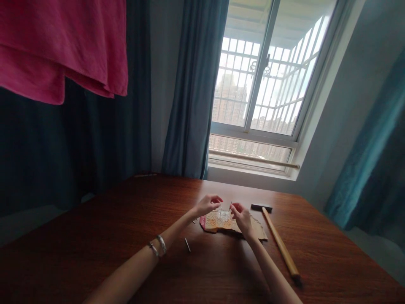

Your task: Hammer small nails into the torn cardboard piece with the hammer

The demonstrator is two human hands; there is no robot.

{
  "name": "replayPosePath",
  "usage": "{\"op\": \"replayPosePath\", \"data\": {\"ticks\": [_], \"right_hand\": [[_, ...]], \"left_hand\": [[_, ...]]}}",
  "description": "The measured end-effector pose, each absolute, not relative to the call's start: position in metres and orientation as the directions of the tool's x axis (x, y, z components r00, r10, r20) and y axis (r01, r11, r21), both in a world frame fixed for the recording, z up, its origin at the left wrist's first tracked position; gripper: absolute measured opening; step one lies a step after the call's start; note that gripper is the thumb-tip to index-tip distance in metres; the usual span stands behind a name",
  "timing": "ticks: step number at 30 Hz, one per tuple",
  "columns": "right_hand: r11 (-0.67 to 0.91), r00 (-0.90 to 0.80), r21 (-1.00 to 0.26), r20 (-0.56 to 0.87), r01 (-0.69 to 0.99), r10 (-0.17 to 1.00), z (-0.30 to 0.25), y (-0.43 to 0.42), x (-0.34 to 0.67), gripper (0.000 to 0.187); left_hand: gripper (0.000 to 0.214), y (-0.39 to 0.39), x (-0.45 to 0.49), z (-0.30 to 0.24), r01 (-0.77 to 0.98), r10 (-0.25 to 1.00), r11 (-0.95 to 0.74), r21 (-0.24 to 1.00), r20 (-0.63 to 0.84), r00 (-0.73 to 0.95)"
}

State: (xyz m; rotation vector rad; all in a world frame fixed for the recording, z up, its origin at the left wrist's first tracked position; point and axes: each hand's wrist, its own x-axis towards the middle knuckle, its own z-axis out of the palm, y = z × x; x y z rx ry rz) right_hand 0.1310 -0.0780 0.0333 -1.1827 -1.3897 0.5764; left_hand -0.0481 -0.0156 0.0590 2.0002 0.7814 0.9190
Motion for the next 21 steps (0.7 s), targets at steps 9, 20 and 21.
{"op": "replayPosePath", "data": {"ticks": [9,20,21], "right_hand": [[0.38,0.142,-0.811,0.484,0.445,0.864,0.008,-0.054,0.122,0.024],[0.383,0.091,-0.763,0.496,0.521,0.864,0.0,-0.054,0.124,0.024],[0.382,0.088,-0.758,0.497,0.528,0.864,0.0,-0.055,0.124,0.023]], "left_hand": [[0.041,0.018,-0.036,0.0,0.111,0.903,-0.288,0.951,0.231,0.362],[0.035,-0.011,-0.029,0.013,0.155,0.911,-0.284,0.946,0.216,0.351],[0.035,-0.011,-0.029,0.013,0.15,0.911,-0.277,0.949,0.21,0.354]]}}
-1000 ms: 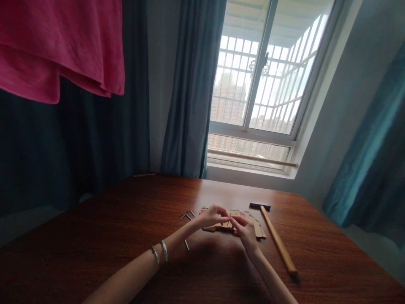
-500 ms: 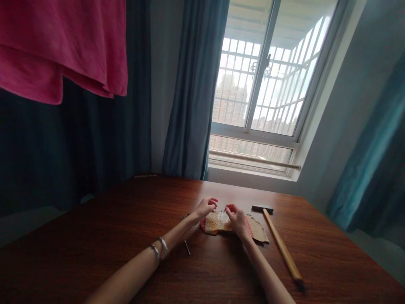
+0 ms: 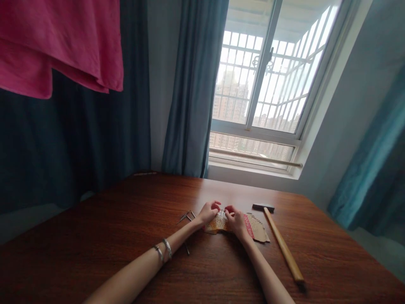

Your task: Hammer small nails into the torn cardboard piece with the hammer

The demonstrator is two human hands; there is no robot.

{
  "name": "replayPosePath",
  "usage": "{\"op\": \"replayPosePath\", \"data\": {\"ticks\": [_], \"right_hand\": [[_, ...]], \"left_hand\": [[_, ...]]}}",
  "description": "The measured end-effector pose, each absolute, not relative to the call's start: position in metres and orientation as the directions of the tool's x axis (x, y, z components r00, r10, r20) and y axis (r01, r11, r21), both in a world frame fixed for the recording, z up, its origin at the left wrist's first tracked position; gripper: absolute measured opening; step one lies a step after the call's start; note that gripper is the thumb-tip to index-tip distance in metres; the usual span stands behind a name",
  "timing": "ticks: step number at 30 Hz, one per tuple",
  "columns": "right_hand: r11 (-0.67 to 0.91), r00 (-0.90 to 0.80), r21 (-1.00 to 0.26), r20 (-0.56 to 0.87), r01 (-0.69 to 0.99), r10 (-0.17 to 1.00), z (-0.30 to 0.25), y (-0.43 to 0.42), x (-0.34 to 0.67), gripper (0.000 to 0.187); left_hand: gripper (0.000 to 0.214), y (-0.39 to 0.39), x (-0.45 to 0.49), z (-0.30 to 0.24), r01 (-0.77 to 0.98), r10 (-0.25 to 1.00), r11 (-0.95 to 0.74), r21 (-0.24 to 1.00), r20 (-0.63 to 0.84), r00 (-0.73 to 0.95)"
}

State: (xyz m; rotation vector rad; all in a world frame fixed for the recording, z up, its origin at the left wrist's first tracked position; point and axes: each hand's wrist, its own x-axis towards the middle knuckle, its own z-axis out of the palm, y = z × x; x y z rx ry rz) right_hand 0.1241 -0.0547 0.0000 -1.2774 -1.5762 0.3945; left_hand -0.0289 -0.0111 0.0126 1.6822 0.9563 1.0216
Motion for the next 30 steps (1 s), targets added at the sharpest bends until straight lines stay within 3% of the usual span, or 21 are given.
{"op": "replayPosePath", "data": {"ticks": [15,30], "right_hand": [[0.362,0.053,-0.708,0.49,0.606,0.87,0.004,-0.059,0.125,0.012],[0.372,0.027,-0.677,0.501,0.635,0.865,0.005,-0.064,0.123,0.013]], "left_hand": [[0.026,-0.017,-0.027,0.011,0.242,0.871,-0.403,0.882,0.288,0.399],[0.016,-0.024,-0.019,0.015,0.401,0.862,-0.481,0.78,0.337,0.379]]}}
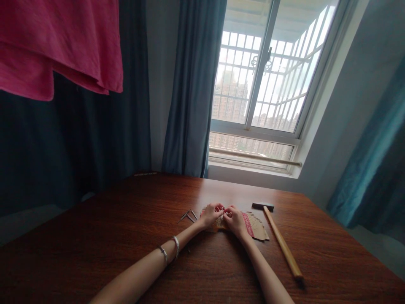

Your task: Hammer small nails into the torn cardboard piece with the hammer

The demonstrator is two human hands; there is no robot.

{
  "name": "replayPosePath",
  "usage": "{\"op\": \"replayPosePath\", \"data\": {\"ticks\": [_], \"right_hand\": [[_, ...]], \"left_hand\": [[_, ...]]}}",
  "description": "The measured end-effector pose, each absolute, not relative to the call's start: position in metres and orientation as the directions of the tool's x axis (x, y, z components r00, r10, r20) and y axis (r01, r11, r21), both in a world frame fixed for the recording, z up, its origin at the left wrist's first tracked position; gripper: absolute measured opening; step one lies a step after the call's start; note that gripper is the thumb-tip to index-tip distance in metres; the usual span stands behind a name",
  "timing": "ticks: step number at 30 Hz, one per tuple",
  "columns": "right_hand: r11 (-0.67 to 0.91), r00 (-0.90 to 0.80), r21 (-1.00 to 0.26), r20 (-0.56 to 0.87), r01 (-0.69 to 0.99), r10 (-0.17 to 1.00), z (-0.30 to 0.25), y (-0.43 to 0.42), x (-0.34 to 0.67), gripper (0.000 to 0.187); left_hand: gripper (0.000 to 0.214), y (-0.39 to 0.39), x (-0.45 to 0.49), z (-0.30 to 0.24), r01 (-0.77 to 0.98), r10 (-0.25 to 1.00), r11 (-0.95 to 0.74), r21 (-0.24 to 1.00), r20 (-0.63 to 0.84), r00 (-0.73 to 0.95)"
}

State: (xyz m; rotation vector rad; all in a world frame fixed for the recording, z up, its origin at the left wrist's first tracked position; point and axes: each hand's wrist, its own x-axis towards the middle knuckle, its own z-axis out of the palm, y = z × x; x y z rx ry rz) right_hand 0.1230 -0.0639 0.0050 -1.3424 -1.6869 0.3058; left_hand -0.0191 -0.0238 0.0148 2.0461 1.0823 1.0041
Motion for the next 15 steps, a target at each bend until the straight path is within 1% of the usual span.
{"op": "replayPosePath", "data": {"ticks": [3,7,11,14,15], "right_hand": [[0.375,0.026,-0.68,0.501,0.63,0.865,0.004,-0.064,0.122,0.013],[0.342,0.014,-0.692,0.454,0.636,0.891,0.006,-0.062,0.125,0.013],[0.301,0.043,-0.69,0.434,0.659,0.9,0.016,-0.066,0.152,0.021],[0.228,0.121,-0.656,0.442,0.719,0.889,0.023,-0.081,0.192,0.025],[0.156,0.158,-0.579,0.455,0.8,0.876,0.024,-0.088,0.206,0.026]], "left_hand": [[0.016,-0.023,-0.019,0.014,0.409,0.861,-0.484,0.773,0.339,0.38],[0.016,-0.024,-0.02,0.014,0.44,0.861,-0.492,0.751,0.345,0.374],[0.015,-0.026,-0.02,0.015,0.452,0.868,-0.478,0.754,0.327,0.373],[0.014,-0.026,-0.02,0.014,0.452,0.873,-0.47,0.758,0.324,0.364],[0.014,-0.026,-0.02,0.014,0.45,0.873,-0.47,0.759,0.326,0.362]]}}
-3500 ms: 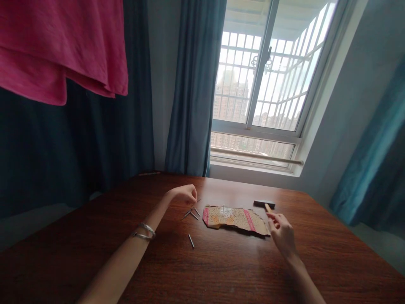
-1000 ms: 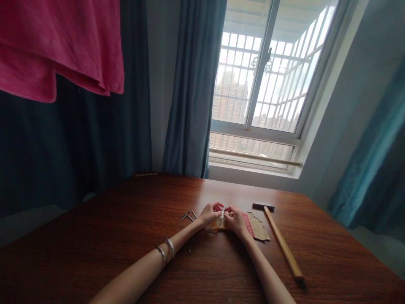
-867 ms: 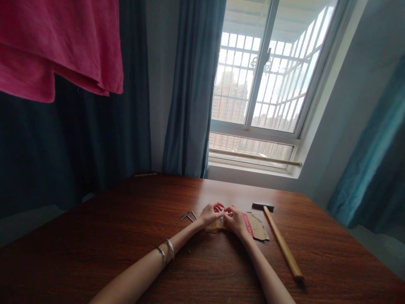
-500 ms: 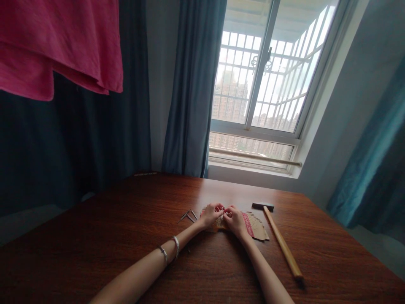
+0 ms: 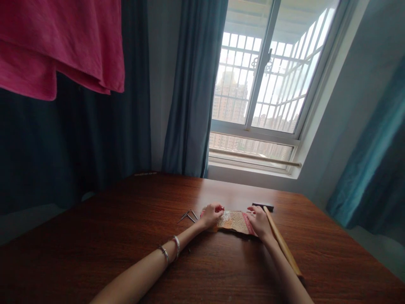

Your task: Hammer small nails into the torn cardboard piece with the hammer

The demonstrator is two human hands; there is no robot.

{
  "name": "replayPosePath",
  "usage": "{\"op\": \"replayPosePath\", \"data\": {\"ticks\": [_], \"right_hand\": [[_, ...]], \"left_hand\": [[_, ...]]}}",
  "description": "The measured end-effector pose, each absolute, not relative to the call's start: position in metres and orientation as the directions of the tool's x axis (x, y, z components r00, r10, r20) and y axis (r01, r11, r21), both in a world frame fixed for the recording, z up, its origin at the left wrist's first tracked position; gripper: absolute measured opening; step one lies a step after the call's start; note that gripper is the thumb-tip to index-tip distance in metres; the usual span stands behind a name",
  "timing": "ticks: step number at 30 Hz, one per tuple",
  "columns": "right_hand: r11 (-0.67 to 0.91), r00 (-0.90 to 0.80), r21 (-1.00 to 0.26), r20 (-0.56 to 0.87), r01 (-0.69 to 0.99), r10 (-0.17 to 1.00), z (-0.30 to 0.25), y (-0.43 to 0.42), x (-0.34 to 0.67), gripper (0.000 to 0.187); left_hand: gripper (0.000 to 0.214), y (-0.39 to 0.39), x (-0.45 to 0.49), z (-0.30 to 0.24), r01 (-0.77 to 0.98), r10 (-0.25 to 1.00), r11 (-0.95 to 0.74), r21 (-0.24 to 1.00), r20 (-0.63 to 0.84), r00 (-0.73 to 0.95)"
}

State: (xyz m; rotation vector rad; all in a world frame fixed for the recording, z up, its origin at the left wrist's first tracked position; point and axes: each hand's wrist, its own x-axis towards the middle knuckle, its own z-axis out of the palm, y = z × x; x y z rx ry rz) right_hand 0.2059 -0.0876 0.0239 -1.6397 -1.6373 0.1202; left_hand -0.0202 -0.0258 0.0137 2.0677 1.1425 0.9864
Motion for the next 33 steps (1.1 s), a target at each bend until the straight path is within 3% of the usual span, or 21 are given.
{"op": "replayPosePath", "data": {"ticks": [4,8,11,16,21,24,26,29,31,33], "right_hand": [[-0.241,0.362,-0.314,0.421,0.918,0.831,0.025,-0.116,0.253,0.035],[-0.498,0.529,-0.194,0.179,0.845,0.829,0.027,-0.132,0.267,0.038],[-0.544,0.553,-0.146,0.029,0.826,0.833,0.029,-0.137,0.262,0.04],[-0.52,0.521,-0.118,-0.022,0.846,0.853,0.031,-0.139,0.254,0.037],[-0.468,0.48,-0.261,-0.019,0.844,0.877,0.032,-0.137,0.264,0.034],[-0.386,0.434,-0.472,-0.007,0.793,0.901,0.036,-0.134,0.261,0.026],[-0.317,0.407,-0.699,-0.04,0.641,0.912,0.043,-0.133,0.25,0.025],[-0.199,0.211,-0.956,-0.153,0.216,0.965,0.06,-0.14,0.225,0.031],[-0.207,0.008,-0.978,-0.207,-0.035,0.978,0.074,-0.149,0.207,0.04],[-0.252,-0.136,-0.958,-0.234,-0.136,0.963,0.086,-0.159,0.192,0.043]], "left_hand": [[0.015,-0.023,-0.02,0.009,0.443,0.872,-0.473,0.762,0.332,0.36],[0.017,-0.02,-0.021,0.005,0.426,0.863,-0.486,0.763,0.34,0.374],[0.017,-0.021,-0.021,0.006,0.419,0.854,-0.498,0.759,0.345,0.388],[0.017,-0.024,-0.022,0.01,0.432,0.854,-0.499,0.751,0.342,0.393],[0.017,-0.028,-0.023,0.015,0.498,0.866,-0.489,0.716,0.33,0.375],[0.018,-0.029,-0.022,0.015,0.513,0.867,-0.489,0.706,0.329,0.374],[0.018,-0.027,-0.022,0.014,0.513,0.866,-0.492,0.703,0.331,0.375],[0.018,-0.025,-0.021,0.011,0.505,0.86,-0.501,0.703,0.341,0.379],[0.018,-0.025,-0.021,0.011,0.489,0.855,-0.509,0.708,0.349,0.384],[0.017,-0.025,-0.021,0.011,0.478,0.849,-0.517,0.71,0.357,0.388]]}}
